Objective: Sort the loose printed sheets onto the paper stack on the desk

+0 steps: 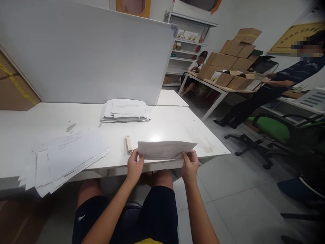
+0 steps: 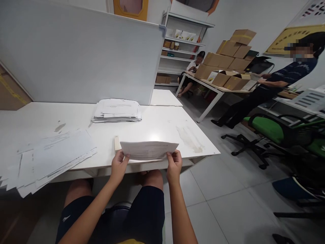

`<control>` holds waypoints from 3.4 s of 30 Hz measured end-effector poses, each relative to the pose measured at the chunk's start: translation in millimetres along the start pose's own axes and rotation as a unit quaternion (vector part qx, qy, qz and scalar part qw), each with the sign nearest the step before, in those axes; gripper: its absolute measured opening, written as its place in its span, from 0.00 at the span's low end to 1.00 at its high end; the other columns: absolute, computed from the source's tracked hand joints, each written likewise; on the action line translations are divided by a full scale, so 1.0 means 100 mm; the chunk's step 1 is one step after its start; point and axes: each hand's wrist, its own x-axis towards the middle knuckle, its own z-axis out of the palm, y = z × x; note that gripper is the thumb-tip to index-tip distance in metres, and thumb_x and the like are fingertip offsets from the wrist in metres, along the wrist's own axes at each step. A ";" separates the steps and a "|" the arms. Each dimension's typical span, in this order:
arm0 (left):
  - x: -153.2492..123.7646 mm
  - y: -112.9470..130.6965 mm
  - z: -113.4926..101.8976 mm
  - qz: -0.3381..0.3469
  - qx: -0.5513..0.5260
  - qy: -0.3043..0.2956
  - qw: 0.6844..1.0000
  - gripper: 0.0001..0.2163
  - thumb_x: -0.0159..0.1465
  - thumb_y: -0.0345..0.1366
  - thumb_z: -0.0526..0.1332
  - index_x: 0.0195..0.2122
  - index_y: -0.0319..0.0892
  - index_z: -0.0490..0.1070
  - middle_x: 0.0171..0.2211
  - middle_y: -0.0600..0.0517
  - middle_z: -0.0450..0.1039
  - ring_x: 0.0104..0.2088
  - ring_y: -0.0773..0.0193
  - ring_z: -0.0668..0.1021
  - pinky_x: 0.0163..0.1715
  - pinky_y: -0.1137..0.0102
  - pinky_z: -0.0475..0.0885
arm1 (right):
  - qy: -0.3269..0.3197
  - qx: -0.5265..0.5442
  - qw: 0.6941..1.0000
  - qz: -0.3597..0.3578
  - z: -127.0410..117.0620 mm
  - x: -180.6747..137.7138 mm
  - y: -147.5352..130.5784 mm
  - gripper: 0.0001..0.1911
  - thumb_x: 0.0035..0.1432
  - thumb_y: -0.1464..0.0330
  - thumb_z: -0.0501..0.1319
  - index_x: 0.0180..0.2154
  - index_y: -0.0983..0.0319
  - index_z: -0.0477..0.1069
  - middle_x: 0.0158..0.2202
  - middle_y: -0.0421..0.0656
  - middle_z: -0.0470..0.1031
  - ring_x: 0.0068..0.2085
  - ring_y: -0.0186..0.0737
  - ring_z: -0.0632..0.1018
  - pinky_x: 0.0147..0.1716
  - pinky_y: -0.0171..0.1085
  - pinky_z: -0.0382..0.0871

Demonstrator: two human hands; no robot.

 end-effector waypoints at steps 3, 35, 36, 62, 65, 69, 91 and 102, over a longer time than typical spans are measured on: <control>-0.07 0.07 0.02 0.009 0.031 0.024 0.999 0.12 0.65 0.40 0.58 0.47 0.45 0.72 0.50 0.47 0.76 0.55 0.56 0.76 0.57 0.62 0.68 | -0.001 0.010 1.000 0.013 0.02 -0.02 0.01 0.13 0.51 0.59 0.66 0.33 0.58 0.67 0.29 0.37 0.70 0.34 0.37 0.70 0.37 0.37 0.64; -0.34 0.06 -0.84 0.066 0.334 0.103 0.935 0.22 0.66 0.41 0.54 0.60 0.41 0.64 0.59 0.38 0.65 0.58 0.45 0.72 0.55 0.48 0.72 | -0.281 -0.095 0.923 0.246 0.17 -0.42 -0.21 0.19 0.49 0.52 0.65 0.36 0.59 0.72 0.32 0.43 0.78 0.35 0.44 0.77 0.37 0.40 0.68; -0.25 0.07 -0.86 0.104 0.382 0.084 0.914 0.21 0.66 0.40 0.54 0.59 0.41 0.65 0.61 0.38 0.63 0.62 0.43 0.68 0.59 0.45 0.68 | -0.275 -0.100 0.923 0.249 0.20 -0.34 -0.21 0.19 0.47 0.53 0.66 0.35 0.60 0.72 0.31 0.43 0.78 0.34 0.44 0.76 0.35 0.39 0.67; 0.51 0.09 -0.85 0.143 0.460 -0.197 0.854 0.27 0.71 0.47 0.49 0.69 0.42 0.54 0.73 0.46 0.43 0.72 0.49 0.51 0.68 0.52 0.57 | -0.296 -0.147 0.886 0.326 0.27 0.35 -0.18 0.12 0.42 0.61 0.65 0.29 0.59 0.67 0.21 0.36 0.64 0.22 0.32 0.64 0.19 0.34 0.48; 0.50 0.08 -0.85 0.165 0.460 -0.185 0.852 0.26 0.71 0.45 0.49 0.69 0.43 0.55 0.73 0.45 0.45 0.72 0.51 0.54 0.68 0.53 0.59 | -0.295 -0.148 0.884 0.330 0.28 0.35 -0.21 0.13 0.41 0.61 0.65 0.30 0.59 0.67 0.21 0.37 0.65 0.22 0.33 0.66 0.19 0.33 0.49; 0.49 0.06 -0.85 0.177 0.469 -0.181 0.846 0.26 0.71 0.43 0.49 0.69 0.41 0.55 0.73 0.44 0.46 0.71 0.50 0.57 0.66 0.53 0.61 | -0.289 -0.139 0.891 0.320 0.29 0.34 -0.22 0.13 0.41 0.61 0.65 0.30 0.58 0.68 0.21 0.37 0.66 0.22 0.33 0.65 0.18 0.34 0.51; 0.45 0.06 -0.70 0.189 0.527 -0.191 0.806 0.24 0.72 0.40 0.49 0.67 0.38 0.57 0.71 0.40 0.50 0.73 0.48 0.50 0.68 0.51 0.55 | -0.227 -0.197 0.903 0.306 0.22 0.27 -0.20 0.12 0.42 0.63 0.64 0.31 0.59 0.70 0.22 0.38 0.69 0.22 0.34 0.66 0.16 0.33 0.51; 0.39 0.06 -0.72 0.220 0.531 -0.163 0.801 0.23 0.72 0.40 0.50 0.66 0.38 0.60 0.70 0.40 0.54 0.72 0.48 0.54 0.66 0.51 0.58 | -0.223 -0.183 0.938 0.193 -0.01 0.34 -0.31 0.17 0.41 0.59 0.68 0.33 0.60 0.72 0.27 0.39 0.76 0.29 0.37 0.74 0.28 0.35 0.65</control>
